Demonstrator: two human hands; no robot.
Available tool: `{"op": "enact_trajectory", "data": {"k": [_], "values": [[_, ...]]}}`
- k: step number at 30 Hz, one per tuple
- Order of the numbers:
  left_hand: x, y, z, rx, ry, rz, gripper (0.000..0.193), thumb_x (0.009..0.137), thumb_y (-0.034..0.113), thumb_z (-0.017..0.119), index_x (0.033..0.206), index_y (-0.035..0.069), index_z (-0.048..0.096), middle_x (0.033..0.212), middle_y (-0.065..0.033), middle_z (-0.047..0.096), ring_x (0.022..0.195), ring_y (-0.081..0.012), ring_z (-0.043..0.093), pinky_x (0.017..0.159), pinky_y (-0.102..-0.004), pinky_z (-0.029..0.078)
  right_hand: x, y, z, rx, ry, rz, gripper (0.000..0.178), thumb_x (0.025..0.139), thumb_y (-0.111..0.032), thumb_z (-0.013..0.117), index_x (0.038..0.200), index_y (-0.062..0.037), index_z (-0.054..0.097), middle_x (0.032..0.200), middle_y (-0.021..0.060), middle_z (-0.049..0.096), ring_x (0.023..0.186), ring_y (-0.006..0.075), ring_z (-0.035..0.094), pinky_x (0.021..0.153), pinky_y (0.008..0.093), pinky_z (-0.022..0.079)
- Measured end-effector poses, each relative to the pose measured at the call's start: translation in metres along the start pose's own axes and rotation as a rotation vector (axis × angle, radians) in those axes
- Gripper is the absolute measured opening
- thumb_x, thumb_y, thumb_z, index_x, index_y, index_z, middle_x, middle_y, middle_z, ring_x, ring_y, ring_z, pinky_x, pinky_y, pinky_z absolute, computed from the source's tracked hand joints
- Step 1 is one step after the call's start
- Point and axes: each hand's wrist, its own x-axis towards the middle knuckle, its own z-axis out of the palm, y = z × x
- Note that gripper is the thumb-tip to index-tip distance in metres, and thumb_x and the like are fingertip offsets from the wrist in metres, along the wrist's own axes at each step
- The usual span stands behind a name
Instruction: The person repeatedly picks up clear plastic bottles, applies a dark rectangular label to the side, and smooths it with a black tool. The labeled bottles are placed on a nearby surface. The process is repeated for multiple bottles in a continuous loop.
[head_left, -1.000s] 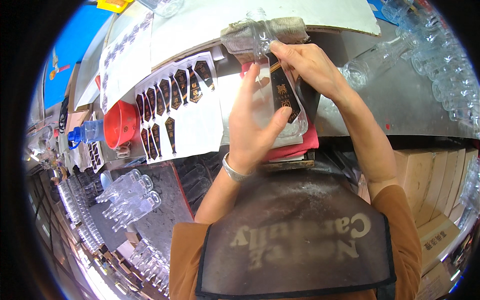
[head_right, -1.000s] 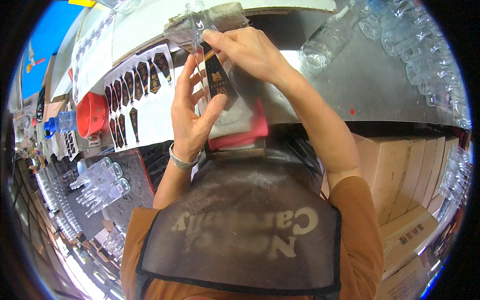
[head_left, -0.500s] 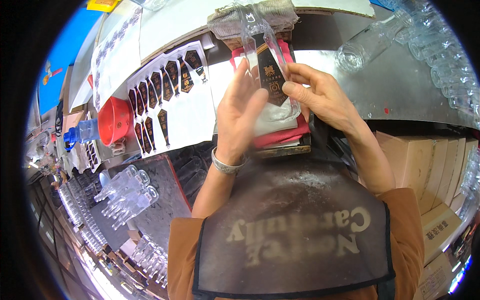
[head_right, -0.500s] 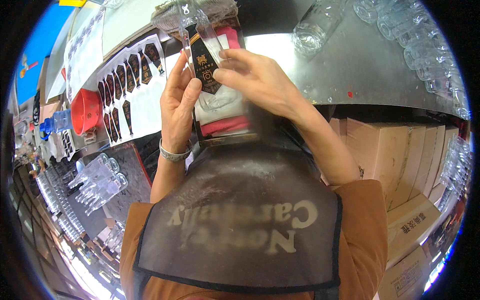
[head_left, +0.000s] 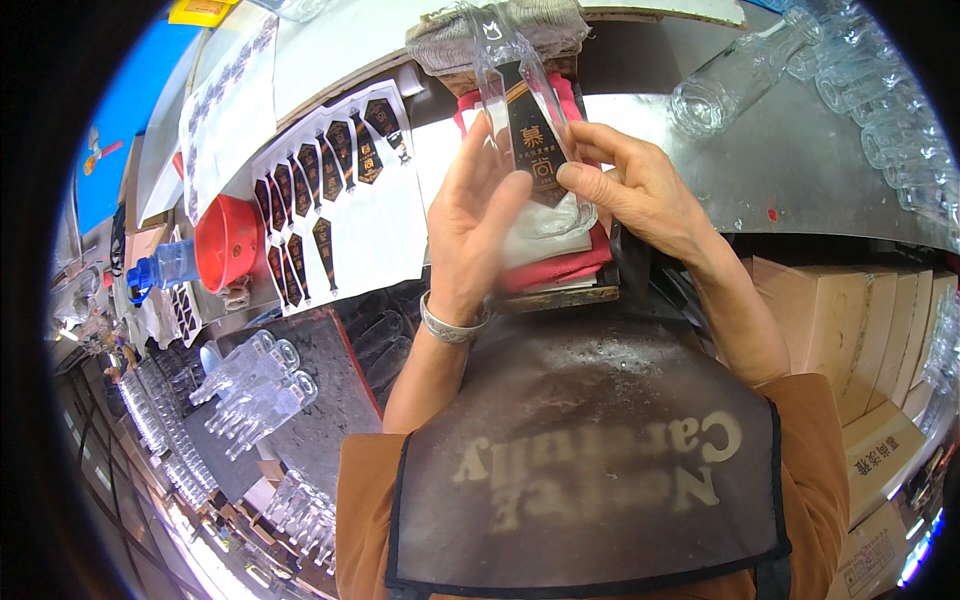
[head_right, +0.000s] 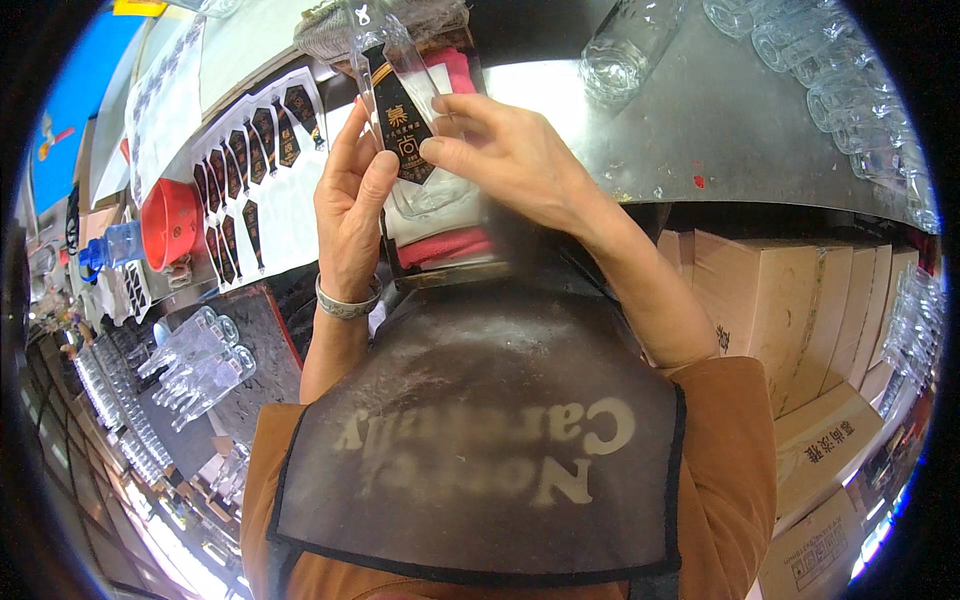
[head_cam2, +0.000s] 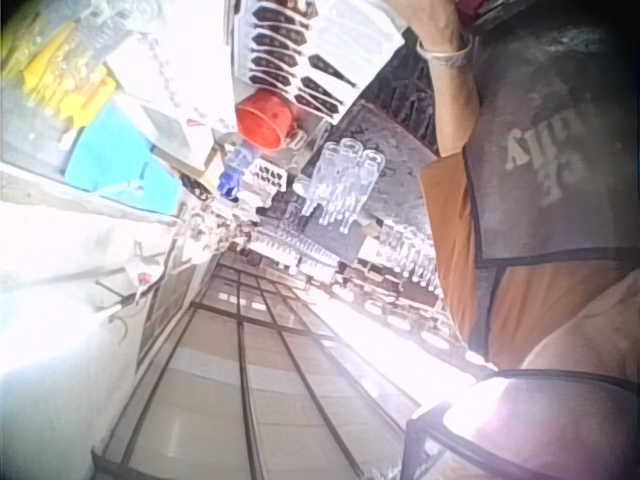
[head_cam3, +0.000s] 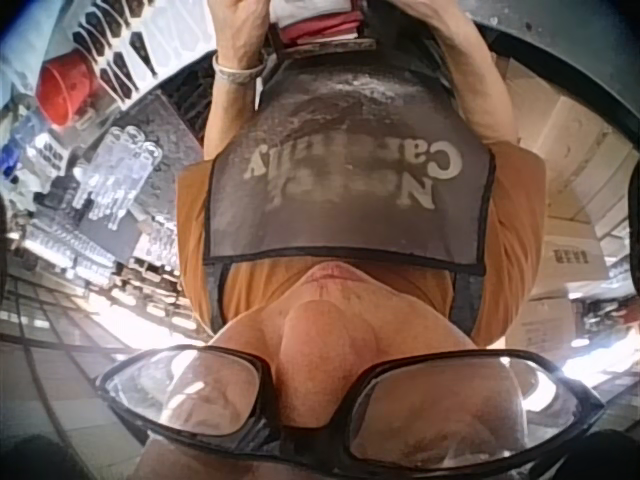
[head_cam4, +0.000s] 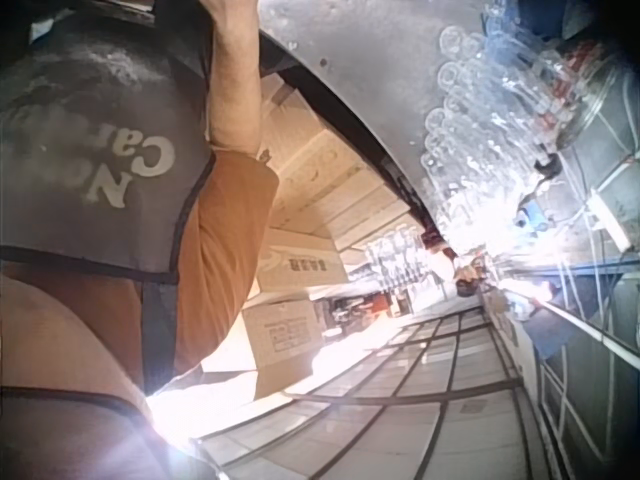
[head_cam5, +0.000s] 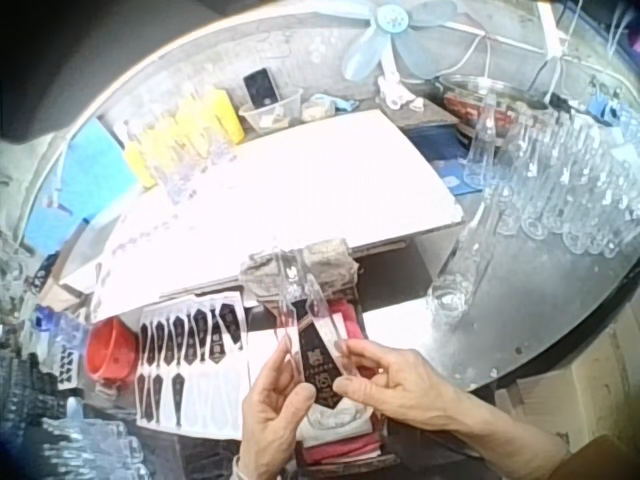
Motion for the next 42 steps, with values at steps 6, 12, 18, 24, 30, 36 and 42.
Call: {"op": "enact_trajectory", "data": {"k": [6,12,18,24,30,36,42], "values": [[0.000,0.000,0.002,-0.003,0.012,0.002,0.066,0.097,0.001,0.061,0.154,-0.005,0.028,0.152,-0.0232,0.042,0.142,-0.0296,0.041,0.116,-0.0400,0.036,-0.001,0.000,-0.001,0.006,-0.040,0.011,0.053,0.098,-0.026,0.065,0.136,0.0079,0.051,0.110,0.0075,0.064,0.084,0.0084,0.057,0.066,0.0230,0.046],[0.000,0.001,0.002,0.019,0.023,0.005,0.066,0.097,0.001,0.061,0.154,-0.004,0.028,0.150,-0.0232,0.044,0.140,-0.0294,0.044,0.115,-0.0396,0.038,-0.001,0.001,0.000,-0.037,-0.021,-0.001,0.052,0.098,-0.026,0.066,0.137,0.0052,0.051,0.105,0.0031,0.064,0.077,0.0049,0.055,0.059,0.0212,0.044],[0.000,0.002,0.002,0.012,0.017,0.003,0.066,0.097,0.001,0.061,0.154,-0.004,0.029,0.150,-0.0229,0.045,0.139,-0.0292,0.046,0.114,-0.0388,0.039,-0.001,-0.001,0.000,-0.044,-0.030,0.006,0.052,0.098,-0.027,0.066,0.137,0.0047,0.052,0.105,0.0033,0.064,0.075,0.0050,0.054,0.059,0.0216,0.044],[0.001,-0.004,0.002,0.057,0.051,0.038,0.067,0.096,0.003,0.064,0.153,-0.004,0.031,0.149,-0.0233,0.046,0.138,-0.0288,0.047,0.113,-0.0389,0.041,0.003,0.006,-0.013,0.081,0.013,0.061,0.058,0.096,-0.037,0.065,0.131,0.0085,0.057,0.117,0.0189,0.070,0.102,0.0218,0.066,0.089,0.0313,0.053],[0.001,-0.008,0.009,0.225,0.093,0.196,0.068,0.094,0.004,0.065,0.153,-0.004,0.032,0.147,-0.0217,0.049,0.129,-0.0265,0.056,0.106,-0.0374,0.046,0.016,0.057,-0.058,0.655,0.504,0.205,0.040,0.102,-0.032,0.056,0.120,0.0038,0.061,0.099,0.0123,0.070,0.084,0.0155,0.066,0.076,0.0279,0.054],[0.002,-0.013,0.006,0.292,0.108,0.198,0.070,0.092,0.008,0.066,0.153,-0.003,0.033,0.143,-0.0212,0.054,0.120,-0.0253,0.062,0.097,-0.0352,0.052,0.028,-0.039,-0.025,-0.213,0.114,-0.406,0.032,0.093,-0.009,0.064,0.124,-0.0010,0.062,0.108,0.0087,0.069,0.097,0.0173,0.066,0.086,0.0307,0.053],[0.001,-0.009,0.008,0.286,0.121,0.188,0.071,0.091,0.008,0.067,0.153,-0.003,0.033,0.143,-0.0211,0.055,0.120,-0.0254,0.062,0.097,-0.0352,0.052,0.083,-0.080,-0.035,-0.707,0.205,-0.772,0.032,0.090,-0.008,0.065,0.122,-0.0039,0.066,0.103,0.0138,0.069,0.091,0.0256,0.069,0.081,0.0331,0.054]]}}
